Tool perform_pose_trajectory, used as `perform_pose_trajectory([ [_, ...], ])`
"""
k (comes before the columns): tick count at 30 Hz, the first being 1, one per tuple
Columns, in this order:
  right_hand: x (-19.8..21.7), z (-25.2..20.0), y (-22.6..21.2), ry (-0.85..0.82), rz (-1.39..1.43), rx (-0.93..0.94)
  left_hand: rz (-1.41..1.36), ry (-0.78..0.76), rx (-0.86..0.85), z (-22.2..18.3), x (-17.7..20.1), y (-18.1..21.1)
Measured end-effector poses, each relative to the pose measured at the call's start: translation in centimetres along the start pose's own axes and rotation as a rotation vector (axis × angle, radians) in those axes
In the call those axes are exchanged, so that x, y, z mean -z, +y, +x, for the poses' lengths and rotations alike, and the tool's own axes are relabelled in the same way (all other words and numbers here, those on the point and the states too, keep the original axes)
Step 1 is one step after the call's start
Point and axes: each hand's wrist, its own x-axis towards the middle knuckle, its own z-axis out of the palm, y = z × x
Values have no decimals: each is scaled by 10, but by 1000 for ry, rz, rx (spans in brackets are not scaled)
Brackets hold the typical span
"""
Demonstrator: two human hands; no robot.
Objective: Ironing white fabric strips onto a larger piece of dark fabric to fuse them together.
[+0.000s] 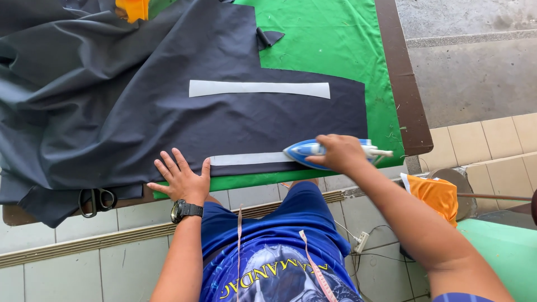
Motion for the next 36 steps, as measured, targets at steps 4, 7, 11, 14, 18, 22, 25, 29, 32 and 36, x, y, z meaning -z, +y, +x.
perform_pose_trajectory([
  [4,-7,20,-69,25,65,105,9,-14,4,1,-1,-2],
  [7,-3,32,-119,66,121,171,17,-17,2,1,3,0],
  [11,12,38,-146,15,196,235,21,-59,15,-1,9,2],
  [14,15,31,-130,9,190,218,24,-69,20,-1,10,2],
  [18,17,13,-75,-12,137,119,29,-77,27,0,9,2],
  [22,28,-10,-3,-58,87,-10,27,-71,22,-2,12,4],
  [25,35,-27,53,-148,55,-148,8,-60,23,-3,14,6],
  [29,37,-46,111,-226,13,-309,1,-42,17,-4,12,4],
  [32,26,-48,138,-239,-30,-352,5,-35,14,-2,11,4],
  [36,2,-48,153,-223,-72,-344,14,-14,8,-1,3,-1],
])
